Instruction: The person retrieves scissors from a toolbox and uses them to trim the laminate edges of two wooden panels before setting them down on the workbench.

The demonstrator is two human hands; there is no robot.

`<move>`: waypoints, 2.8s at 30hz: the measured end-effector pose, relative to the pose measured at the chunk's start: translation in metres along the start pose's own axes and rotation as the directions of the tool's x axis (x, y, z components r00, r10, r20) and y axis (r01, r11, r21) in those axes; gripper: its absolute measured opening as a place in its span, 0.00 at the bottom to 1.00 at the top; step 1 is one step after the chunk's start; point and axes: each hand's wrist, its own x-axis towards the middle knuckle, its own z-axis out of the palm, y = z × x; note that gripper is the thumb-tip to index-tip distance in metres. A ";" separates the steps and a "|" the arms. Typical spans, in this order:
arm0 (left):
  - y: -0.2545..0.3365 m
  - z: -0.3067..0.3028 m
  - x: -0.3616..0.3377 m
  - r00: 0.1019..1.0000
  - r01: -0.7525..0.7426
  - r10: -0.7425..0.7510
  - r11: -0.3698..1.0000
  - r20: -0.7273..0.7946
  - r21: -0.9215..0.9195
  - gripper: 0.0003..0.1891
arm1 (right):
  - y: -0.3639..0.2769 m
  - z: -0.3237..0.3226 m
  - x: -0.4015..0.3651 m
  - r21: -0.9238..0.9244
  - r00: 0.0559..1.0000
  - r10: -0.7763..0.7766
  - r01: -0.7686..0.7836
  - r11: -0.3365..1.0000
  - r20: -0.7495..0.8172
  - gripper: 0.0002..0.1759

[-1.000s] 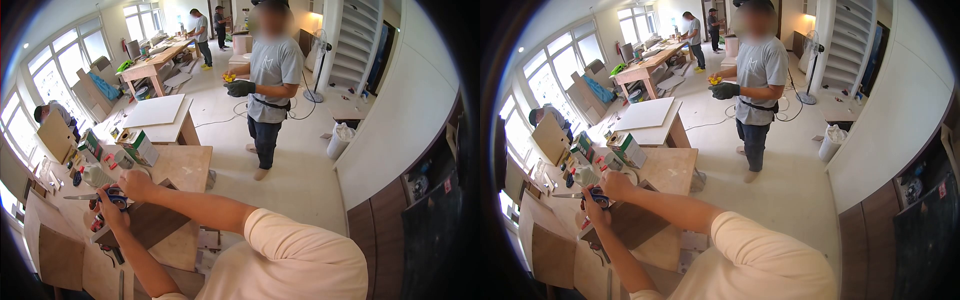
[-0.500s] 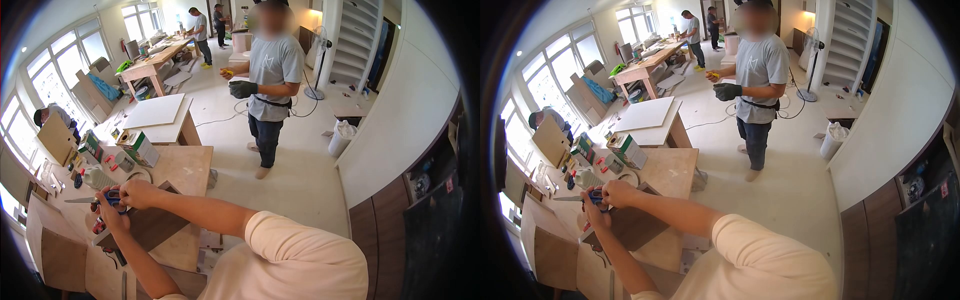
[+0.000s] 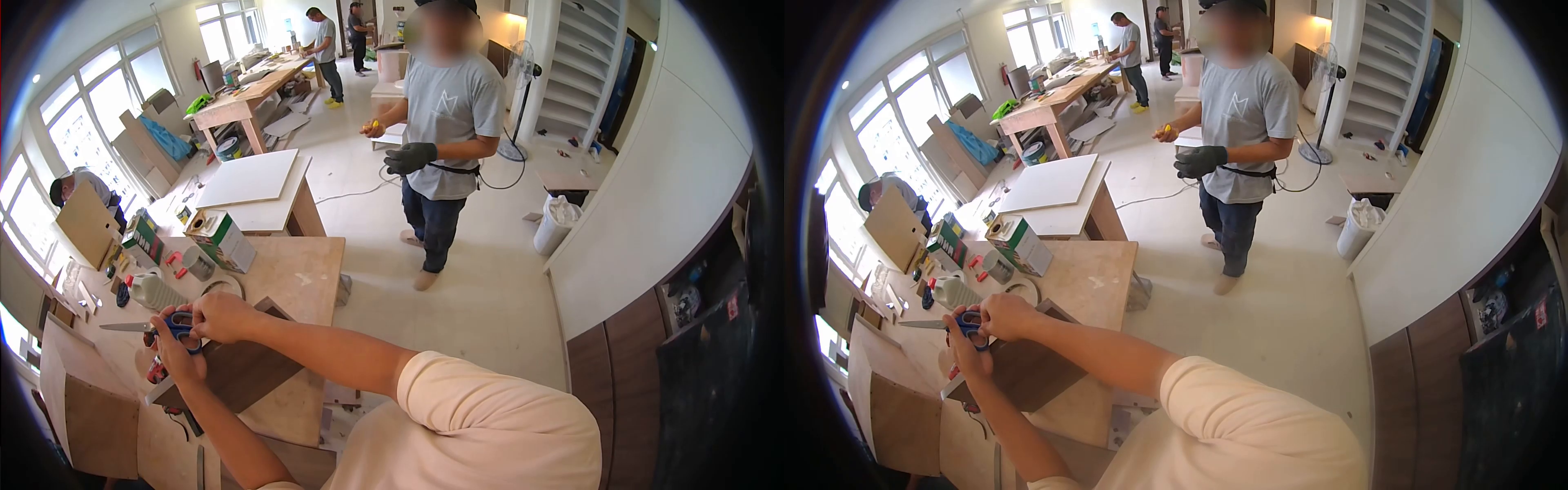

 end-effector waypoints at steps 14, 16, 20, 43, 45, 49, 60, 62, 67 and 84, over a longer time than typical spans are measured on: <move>0.000 0.004 0.000 1.000 -0.007 0.008 0.998 -0.006 0.063 0.27 | -0.004 -0.002 -0.006 -0.057 0.998 -0.054 0.053 0.997 -0.012 0.09; 0.000 0.003 -0.001 1.000 0.000 -0.001 0.996 0.015 0.090 0.26 | -0.004 0.000 -0.008 -0.114 0.995 -0.101 0.098 0.989 -0.025 0.10; -0.002 0.001 0.000 1.000 -0.013 0.011 0.992 0.021 0.129 0.25 | -0.009 0.003 -0.016 -0.208 0.980 -0.186 0.169 0.963 -0.065 0.11; -0.002 0.006 -0.010 0.995 -0.005 -0.012 0.985 0.099 0.172 0.25 | -0.013 0.008 -0.019 -0.305 0.983 -0.168 0.137 0.943 -0.078 0.10; -0.002 0.004 -0.008 0.997 0.000 -0.014 0.987 0.082 0.162 0.25 | -0.010 0.010 -0.018 -0.272 0.981 -0.173 0.142 0.952 -0.091 0.10; 0.005 0.010 -0.012 1.000 0.013 -0.012 0.989 -0.008 0.150 0.26 | -0.021 -0.003 -0.026 -0.162 0.984 -0.162 0.149 0.976 -0.069 0.13; 0.004 -0.009 -0.009 0.992 0.054 -0.046 0.997 0.118 -0.063 0.26 | -0.013 0.002 -0.020 -0.035 0.990 -0.117 0.114 0.993 -0.083 0.14; 0.004 -0.009 -0.007 0.990 0.063 -0.051 0.994 0.134 -0.093 0.26 | -0.014 -0.001 -0.021 -0.036 0.989 -0.124 0.121 0.992 -0.076 0.13; 0.004 -0.006 -0.006 0.996 0.077 -0.070 0.989 0.064 -0.123 0.25 | -0.015 -0.002 -0.020 -0.050 0.993 -0.117 0.116 0.992 -0.024 0.11; 0.008 -0.002 -0.009 0.994 0.094 -0.092 0.995 0.067 -0.022 0.26 | -0.019 -0.003 -0.025 -0.096 0.997 -0.078 0.076 0.992 -0.017 0.14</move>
